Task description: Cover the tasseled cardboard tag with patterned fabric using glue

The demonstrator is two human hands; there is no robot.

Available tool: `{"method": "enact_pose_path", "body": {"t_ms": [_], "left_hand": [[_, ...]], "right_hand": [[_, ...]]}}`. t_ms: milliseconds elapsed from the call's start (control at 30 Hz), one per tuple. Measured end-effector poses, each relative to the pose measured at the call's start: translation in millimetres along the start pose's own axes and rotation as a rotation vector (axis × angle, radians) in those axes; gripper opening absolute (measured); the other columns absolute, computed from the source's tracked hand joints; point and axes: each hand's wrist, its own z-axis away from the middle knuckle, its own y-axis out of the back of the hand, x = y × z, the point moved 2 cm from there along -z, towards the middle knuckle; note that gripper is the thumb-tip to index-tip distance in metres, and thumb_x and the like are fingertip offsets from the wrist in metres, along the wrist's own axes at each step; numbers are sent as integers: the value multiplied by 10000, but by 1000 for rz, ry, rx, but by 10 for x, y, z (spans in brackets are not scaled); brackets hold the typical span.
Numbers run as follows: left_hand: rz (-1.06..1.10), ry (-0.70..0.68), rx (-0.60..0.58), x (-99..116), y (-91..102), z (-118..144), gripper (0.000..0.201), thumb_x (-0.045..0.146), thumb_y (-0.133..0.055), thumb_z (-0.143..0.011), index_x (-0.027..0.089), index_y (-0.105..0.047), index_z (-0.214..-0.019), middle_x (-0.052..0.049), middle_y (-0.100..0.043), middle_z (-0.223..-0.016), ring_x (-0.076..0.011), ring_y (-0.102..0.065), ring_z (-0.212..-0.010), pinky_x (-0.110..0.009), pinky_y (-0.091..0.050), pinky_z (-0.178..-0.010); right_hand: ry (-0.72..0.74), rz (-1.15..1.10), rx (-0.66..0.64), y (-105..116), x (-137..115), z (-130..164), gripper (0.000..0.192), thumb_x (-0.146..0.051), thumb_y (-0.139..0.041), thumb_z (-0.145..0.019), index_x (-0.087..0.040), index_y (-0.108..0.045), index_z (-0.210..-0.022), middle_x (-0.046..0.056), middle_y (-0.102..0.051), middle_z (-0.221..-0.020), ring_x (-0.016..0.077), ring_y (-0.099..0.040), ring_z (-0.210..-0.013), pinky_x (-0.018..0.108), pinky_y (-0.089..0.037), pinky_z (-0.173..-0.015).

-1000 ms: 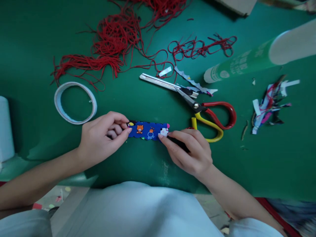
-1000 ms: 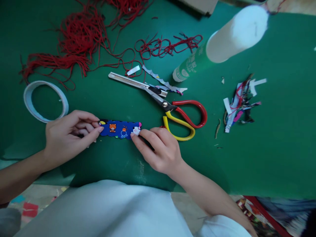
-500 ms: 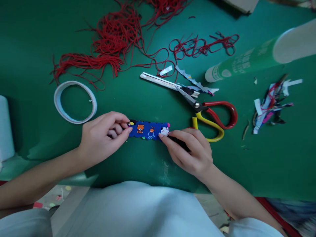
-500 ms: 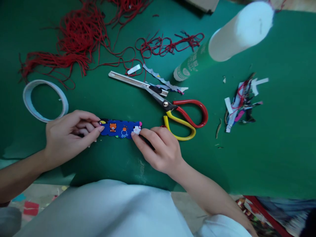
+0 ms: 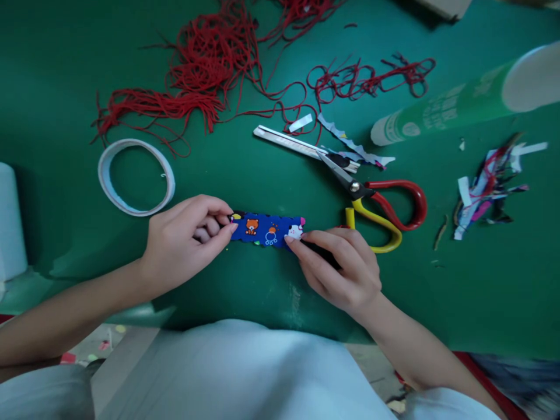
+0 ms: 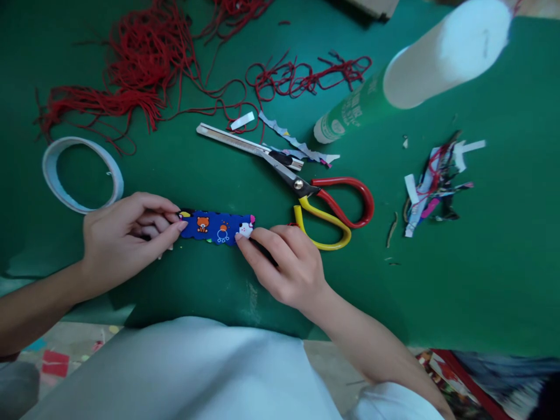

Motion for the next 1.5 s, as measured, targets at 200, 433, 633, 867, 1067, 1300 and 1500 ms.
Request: {"method": "enact_pose_path", "body": {"t_ms": [200,433,633,867,1067,1300,1500], "left_hand": [[-15,-42,36,-17,-15,-11,114,171,-660,-833,228,-612,-919,50,-633,-690,-30,-566,-481,-145,-471,-418],[0,-39,36,1,0,-15,112,158,-662,-831,216,-614,-914,40,-629,-714,-21,-560,-479,-127,-464,-412],[134,49,18,-30,36,-9,71,186,-588,-896,215,-578,-961,31,-608,-748,-23,-560,-451,-128,-416,-354],[18,-59,10,-37,78,-53,158,108,-636,-828,214,-584,-934,6,-591,-881,-22,-558,-547,-141,-423,-394],[-66,-154,-7,-27,74,-81,139,131,-653,-830,212,-593,-926,14,-590,-825,-12,-499,-509,-172,-421,-419],[-65,-177,-6,-24,70,-78,135,121,-654,-824,205,-592,-910,15,-586,-805,-13,-499,-499,-175,-416,-410],[-59,-188,-8,-24,66,-76,143,109,-661,-811,199,-596,-901,15,-593,-819,-8,-495,-489,-161,-414,-405]], "right_hand": [[11,-5,-6,3,-4,-7,298,-50,-697,-775,-109,-664,-1066,124,-663,-929,191,-554,-791,334,-513,-640],[8,4,-18,9,-2,-10,302,-63,-691,-788,-142,-656,-1077,107,-661,-937,184,-549,-797,327,-514,-647],[-7,22,-27,10,-9,1,300,-78,-686,-803,-181,-660,-1084,93,-668,-959,178,-564,-821,319,-514,-661],[-6,22,-29,8,-8,3,299,-73,-679,-804,-174,-651,-1084,95,-664,-949,177,-564,-806,321,-518,-655],[6,24,-11,1,-2,2,328,-53,-707,-769,-162,-653,-1073,96,-658,-948,176,-553,-789,318,-517,-643],[-2,13,-19,6,-5,0,309,-58,-689,-787,-144,-650,-1081,107,-655,-930,178,-558,-787,319,-512,-651],[10,21,-22,4,-4,0,309,-58,-691,-785,-137,-651,-1081,109,-658,-936,177,-551,-781,323,-514,-643]]}}
